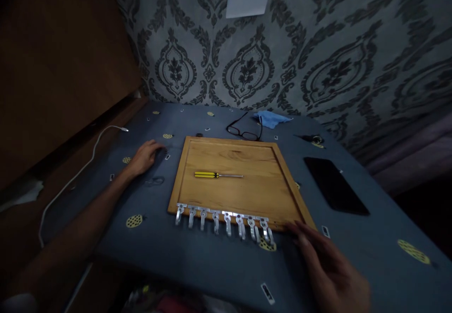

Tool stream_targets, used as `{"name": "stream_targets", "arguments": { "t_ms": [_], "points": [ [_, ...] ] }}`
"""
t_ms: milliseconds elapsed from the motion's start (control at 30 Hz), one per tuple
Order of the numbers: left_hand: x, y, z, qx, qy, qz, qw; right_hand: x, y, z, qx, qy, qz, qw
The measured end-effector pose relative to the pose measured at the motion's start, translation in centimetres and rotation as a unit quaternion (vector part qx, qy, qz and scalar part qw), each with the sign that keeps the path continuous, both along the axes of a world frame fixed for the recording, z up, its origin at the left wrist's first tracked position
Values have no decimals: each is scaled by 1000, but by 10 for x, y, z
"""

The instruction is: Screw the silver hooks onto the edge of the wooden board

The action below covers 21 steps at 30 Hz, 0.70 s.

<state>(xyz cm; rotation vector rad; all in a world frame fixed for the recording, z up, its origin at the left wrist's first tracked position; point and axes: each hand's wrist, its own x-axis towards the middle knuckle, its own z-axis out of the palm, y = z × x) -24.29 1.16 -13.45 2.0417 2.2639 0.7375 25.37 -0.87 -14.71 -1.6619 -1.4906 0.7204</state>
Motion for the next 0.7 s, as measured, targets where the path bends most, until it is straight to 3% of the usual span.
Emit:
{"name": "stream_targets", "arguments": {
  "t_ms": [167,400,700],
  "points": [
    [1,-1,-1,-14,7,-7,1000,-3,3,2,-9,-2,-22,1000],
    [-4,-3,4,-19,0,7,1000,-18,-2,19,-66,39,-75,994],
    [-9,-1,5,-12,-28,22,999,-20,-6,15,-58,64,-91,992]
  ]
}}
